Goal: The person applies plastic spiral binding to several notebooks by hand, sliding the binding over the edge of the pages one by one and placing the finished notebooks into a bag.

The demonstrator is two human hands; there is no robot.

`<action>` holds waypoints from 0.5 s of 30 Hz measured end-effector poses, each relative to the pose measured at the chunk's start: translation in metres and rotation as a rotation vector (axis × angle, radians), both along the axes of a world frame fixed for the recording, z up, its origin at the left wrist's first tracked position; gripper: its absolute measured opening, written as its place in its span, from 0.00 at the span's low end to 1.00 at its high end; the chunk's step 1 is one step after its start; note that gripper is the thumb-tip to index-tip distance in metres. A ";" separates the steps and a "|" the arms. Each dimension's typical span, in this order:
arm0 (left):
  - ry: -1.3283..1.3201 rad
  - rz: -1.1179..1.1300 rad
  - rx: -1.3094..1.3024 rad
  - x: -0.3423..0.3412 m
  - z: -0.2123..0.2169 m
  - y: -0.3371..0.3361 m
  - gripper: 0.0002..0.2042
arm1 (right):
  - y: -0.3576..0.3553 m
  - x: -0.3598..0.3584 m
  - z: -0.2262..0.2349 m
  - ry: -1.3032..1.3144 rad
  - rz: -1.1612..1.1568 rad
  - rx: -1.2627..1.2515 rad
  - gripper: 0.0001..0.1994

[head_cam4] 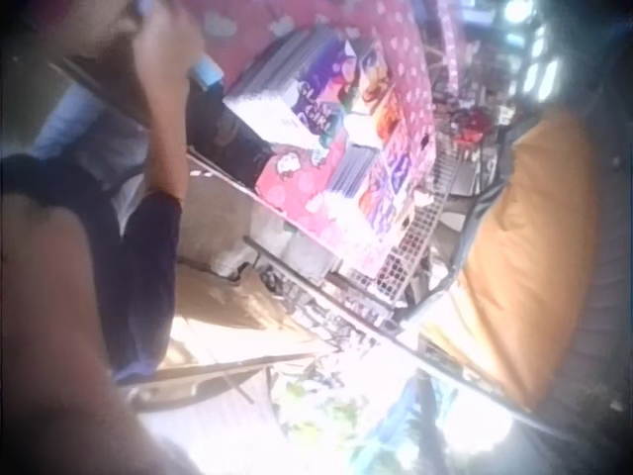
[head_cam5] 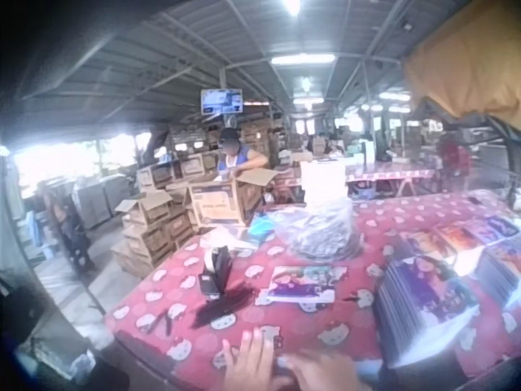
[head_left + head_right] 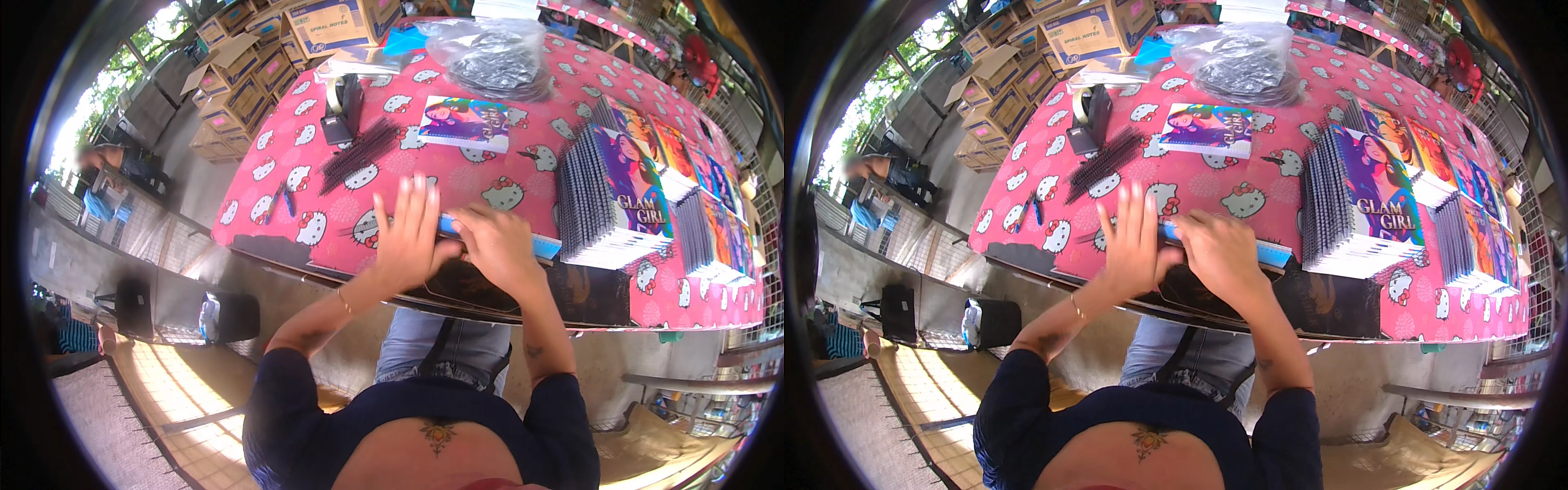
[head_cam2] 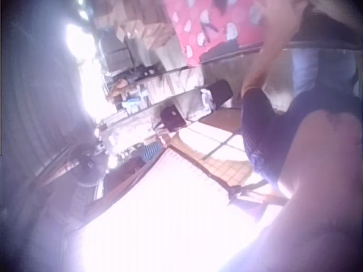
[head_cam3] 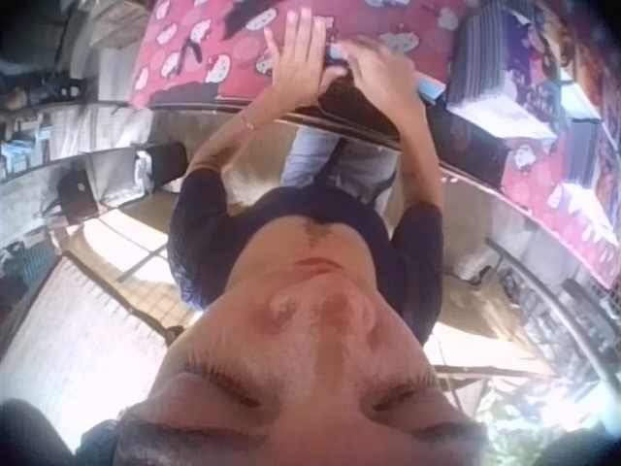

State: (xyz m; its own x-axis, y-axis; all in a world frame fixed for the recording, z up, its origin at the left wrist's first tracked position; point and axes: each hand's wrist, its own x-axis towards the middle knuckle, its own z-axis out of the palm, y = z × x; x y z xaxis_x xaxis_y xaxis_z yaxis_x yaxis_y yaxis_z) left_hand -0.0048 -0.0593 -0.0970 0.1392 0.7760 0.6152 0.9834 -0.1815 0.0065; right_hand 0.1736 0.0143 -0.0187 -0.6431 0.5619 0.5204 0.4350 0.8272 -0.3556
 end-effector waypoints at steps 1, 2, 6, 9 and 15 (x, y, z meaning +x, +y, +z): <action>0.043 0.046 -0.016 0.003 0.016 0.009 0.47 | -0.003 0.003 0.002 0.000 0.023 0.034 0.10; 0.085 0.095 -0.030 0.005 0.024 0.010 0.48 | -0.007 0.008 0.004 0.020 -0.008 0.086 0.11; -0.024 -0.079 -0.131 0.023 -0.002 -0.029 0.47 | -0.012 0.036 0.002 -0.064 -0.099 0.089 0.13; 0.167 0.016 -0.047 0.006 0.027 0.015 0.49 | -0.008 0.038 -0.001 -0.059 -0.095 0.002 0.12; 0.101 -0.037 -0.073 0.018 0.026 0.006 0.46 | -0.004 0.041 0.000 -0.024 -0.065 -0.045 0.12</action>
State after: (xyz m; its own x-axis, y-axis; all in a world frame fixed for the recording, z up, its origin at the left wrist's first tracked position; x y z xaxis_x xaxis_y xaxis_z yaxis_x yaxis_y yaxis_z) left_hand 0.0133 -0.0537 -0.0708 0.2270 0.8112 0.5389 0.9723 -0.2203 -0.0779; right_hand 0.2143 0.0101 -0.0183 -0.6164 0.6252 0.4787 0.4964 0.7805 -0.3802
